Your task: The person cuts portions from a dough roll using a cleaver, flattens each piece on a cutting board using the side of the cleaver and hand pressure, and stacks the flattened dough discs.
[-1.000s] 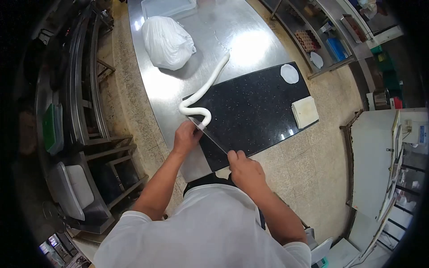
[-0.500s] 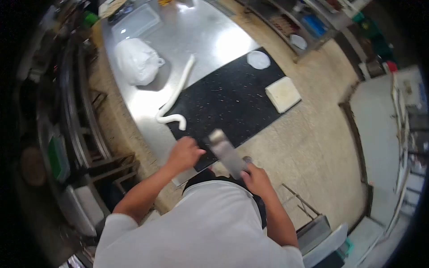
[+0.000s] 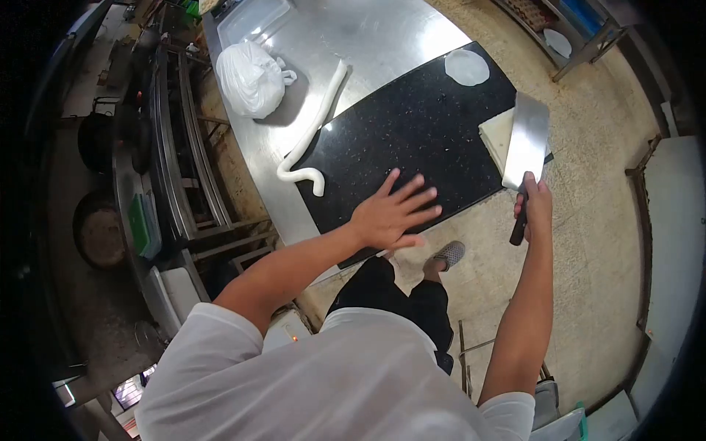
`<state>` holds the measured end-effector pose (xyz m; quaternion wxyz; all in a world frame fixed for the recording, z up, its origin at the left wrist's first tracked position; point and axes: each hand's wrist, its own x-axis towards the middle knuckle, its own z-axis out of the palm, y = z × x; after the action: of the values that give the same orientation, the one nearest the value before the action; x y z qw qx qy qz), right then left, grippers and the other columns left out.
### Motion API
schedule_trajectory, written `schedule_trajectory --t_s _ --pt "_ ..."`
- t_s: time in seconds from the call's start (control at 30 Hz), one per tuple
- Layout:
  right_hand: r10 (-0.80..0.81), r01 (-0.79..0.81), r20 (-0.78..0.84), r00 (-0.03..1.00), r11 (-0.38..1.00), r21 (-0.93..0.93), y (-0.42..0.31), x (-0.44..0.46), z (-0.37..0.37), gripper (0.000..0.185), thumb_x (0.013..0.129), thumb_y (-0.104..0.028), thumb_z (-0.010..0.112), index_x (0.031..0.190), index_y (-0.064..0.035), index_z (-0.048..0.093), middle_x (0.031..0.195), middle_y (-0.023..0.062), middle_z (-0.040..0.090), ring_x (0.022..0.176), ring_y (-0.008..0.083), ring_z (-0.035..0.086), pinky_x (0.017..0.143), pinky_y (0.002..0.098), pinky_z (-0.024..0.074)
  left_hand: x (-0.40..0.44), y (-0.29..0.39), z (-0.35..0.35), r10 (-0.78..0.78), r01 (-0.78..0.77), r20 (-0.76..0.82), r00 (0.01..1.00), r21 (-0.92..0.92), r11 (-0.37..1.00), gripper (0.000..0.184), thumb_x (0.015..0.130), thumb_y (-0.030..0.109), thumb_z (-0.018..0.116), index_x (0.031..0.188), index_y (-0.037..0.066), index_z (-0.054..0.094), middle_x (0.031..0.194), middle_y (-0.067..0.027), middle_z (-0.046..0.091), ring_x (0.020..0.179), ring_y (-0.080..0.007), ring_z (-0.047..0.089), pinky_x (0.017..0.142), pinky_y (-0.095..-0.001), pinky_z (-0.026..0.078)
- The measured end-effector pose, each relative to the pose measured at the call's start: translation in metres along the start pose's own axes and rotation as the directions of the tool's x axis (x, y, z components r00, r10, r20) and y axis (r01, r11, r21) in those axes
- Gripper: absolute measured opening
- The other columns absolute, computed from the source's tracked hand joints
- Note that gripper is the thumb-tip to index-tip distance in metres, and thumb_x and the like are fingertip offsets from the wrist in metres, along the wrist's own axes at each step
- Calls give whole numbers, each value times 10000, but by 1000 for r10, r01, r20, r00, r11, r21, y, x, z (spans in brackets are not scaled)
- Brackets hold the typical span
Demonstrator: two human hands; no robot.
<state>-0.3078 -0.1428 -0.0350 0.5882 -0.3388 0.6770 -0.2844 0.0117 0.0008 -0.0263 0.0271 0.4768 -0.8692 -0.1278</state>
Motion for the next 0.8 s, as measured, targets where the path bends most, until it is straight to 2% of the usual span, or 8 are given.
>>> schedule_trajectory --t_s 0.1,0.33,0.4,0.47,0.53,0.63,0.67,0.8 --pt "27 -28 30 999 999 29 15 -5 -9 340 1045 -449 609 995 -124 519 662 -9 526 484 107 502 446 278 446 -11 1 -2 -20 20 3 1000 -78 997 739 975 704 468 1576 274 462 1675 -127 343 1577 -370 230 1268 -646 74" --pt "28 -32 -22 999 979 -202 63 -94 -1 404 1010 -472 644 960 -78 567 675 6 541 510 110 524 457 282 429 -8 -18 -15 -139 21 -221 965 -465 885 756 985 620 540 1587 171 446 1689 -176 298 1575 -407 218 1270 -599 131" --pt "68 12 154 986 886 -464 63 -140 37 431 980 -451 682 1004 -23 629 723 70 635 605 187 626 544 370 500 -9 -15 -33 -77 -18 -227 971 -389 921 737 973 600 575 1581 199 461 1688 -153 314 1575 -389 238 1268 -600 139" --pt "-146 361 438 887 811 -461 99 -174 82 453 946 -414 710 1057 24 667 824 178 717 770 327 712 699 470 545 -15 -14 -32 243 -277 -181 953 -194 941 732 959 626 568 1563 220 483 1666 -110 371 1555 -388 280 1266 -599 168" --pt "30 319 510 860 747 -583 106 -184 123 452 922 -385 720 1088 33 676 921 257 730 913 433 715 825 519 536 -30 -19 -7 281 -290 -73 957 -256 922 732 953 641 555 1557 234 491 1663 -76 385 1557 -352 290 1259 -622 164" --pt "-119 385 465 877 754 -532 131 -159 123 483 922 -423 716 1064 38 686 916 257 728 896 450 711 788 512 544 -6 -37 1 368 -365 10 930 -107 925 714 970 647 513 1557 241 492 1627 -76 442 1532 -325 346 1250 -656 140" --pt "26 272 454 891 769 -578 92 -154 119 510 913 -456 721 1032 40 702 903 258 729 871 441 718 763 515 544 9 -41 -1 356 -353 -1 934 -133 926 717 966 639 520 1560 238 487 1628 -80 439 1529 -344 345 1248 -660 137" --pt "-12 248 354 935 738 -628 58 -117 105 577 882 -491 748 1078 49 696 909 259 734 893 435 729 785 500 557 79 -52 -16 357 -361 -108 928 -24 932 719 949 658 534 1530 235 527 1636 -69 429 1548 -364 308 1251 -645 143"
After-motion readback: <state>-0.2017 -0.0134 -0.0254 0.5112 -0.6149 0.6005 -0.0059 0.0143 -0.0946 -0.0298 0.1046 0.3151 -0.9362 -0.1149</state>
